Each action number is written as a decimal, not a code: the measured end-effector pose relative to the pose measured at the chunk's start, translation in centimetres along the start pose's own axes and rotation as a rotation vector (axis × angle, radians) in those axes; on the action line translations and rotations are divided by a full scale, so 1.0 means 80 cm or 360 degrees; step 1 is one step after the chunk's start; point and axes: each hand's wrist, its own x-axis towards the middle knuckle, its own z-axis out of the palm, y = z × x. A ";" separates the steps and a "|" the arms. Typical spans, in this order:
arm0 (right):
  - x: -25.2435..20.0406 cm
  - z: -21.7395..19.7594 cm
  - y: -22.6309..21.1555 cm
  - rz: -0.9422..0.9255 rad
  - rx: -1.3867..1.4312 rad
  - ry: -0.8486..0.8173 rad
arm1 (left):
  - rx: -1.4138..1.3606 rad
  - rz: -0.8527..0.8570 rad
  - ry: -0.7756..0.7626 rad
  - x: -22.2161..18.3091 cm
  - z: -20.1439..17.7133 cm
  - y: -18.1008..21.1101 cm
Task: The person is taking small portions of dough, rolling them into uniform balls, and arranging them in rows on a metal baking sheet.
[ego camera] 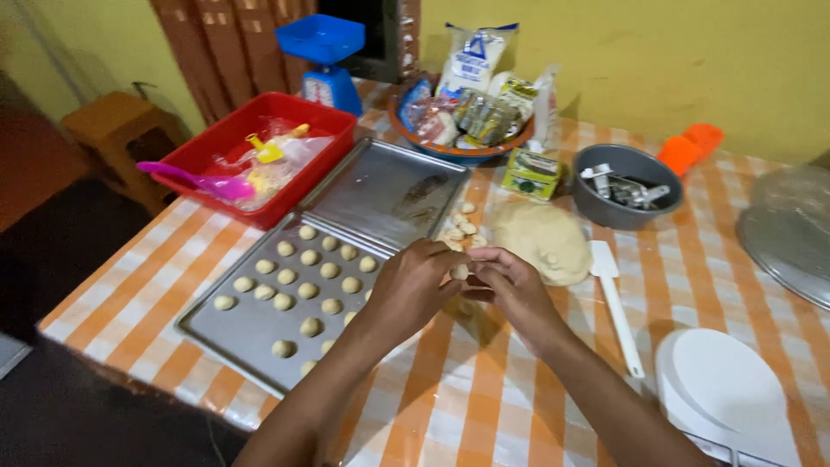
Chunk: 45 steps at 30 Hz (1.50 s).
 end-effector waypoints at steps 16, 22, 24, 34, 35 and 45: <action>0.024 -0.035 0.127 -0.1328 -0.2961 -0.0329 | 0.0102 -0.0789 0.0075 -0.204 -0.137 -0.125; 0.009 0.009 0.110 -0.1119 -0.2568 -0.0523 | 0.0107 -0.1057 -0.0012 -0.219 -0.128 -0.142; -0.003 0.029 0.100 -0.0892 -0.2341 -0.0521 | 0.0124 -0.1049 -0.0023 -0.221 -0.121 -0.145; -0.012 0.043 0.095 -0.0921 -0.2329 -0.0540 | 0.0109 -0.0951 -0.0118 -0.231 -0.096 -0.173; -0.014 0.041 0.094 -0.0918 -0.2302 -0.0509 | 0.0122 -0.0973 -0.0105 -0.232 -0.095 -0.171; -0.045 -0.025 0.065 -0.0881 -0.2282 -0.0475 | 0.0084 -0.1029 -0.0263 -0.219 -0.112 -0.165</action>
